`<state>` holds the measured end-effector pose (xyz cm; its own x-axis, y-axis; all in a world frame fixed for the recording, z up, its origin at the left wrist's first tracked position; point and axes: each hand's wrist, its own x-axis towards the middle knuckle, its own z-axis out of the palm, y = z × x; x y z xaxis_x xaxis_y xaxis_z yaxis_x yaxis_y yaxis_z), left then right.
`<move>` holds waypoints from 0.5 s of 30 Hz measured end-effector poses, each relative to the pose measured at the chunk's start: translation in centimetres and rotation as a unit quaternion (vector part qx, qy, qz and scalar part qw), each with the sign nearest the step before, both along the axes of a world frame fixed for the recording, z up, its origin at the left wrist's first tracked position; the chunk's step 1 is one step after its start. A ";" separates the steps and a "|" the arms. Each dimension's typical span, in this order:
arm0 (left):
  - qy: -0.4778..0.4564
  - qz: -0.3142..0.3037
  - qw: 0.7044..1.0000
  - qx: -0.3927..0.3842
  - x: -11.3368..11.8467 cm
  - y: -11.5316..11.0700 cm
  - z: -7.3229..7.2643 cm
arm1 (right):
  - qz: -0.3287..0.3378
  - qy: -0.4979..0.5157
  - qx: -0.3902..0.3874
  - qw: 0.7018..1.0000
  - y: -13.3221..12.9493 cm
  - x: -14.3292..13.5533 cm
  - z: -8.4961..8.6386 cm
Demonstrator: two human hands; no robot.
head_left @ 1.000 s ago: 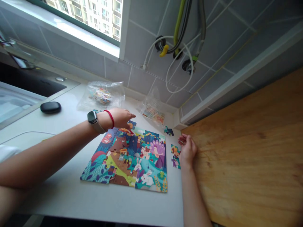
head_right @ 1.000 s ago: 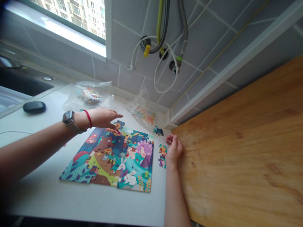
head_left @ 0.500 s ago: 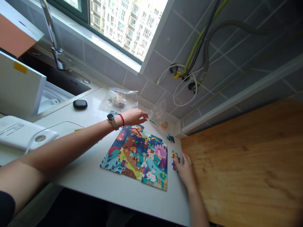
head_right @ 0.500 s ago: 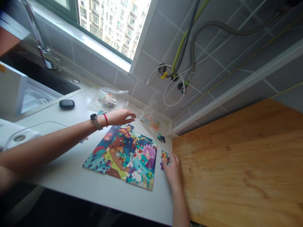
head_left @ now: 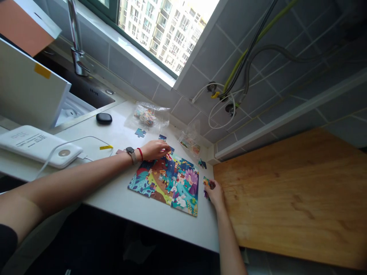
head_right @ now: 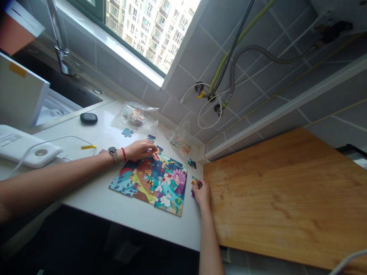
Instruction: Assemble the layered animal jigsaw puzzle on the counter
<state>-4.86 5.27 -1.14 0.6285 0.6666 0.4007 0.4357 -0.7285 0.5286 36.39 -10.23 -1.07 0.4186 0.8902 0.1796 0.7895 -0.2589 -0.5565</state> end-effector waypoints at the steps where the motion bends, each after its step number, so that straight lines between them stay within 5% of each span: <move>1: -0.001 0.000 1.000 -0.001 0.0 0.0 0.0 | -0.001 0.002 0.005 1.000 0.0 -0.1 0.1; 15: -0.018 0.000 1.000 0.004 0.0 -0.2 -0.1 | -0.045 0.001 0.026 0.999 0.9 -2.1 1.6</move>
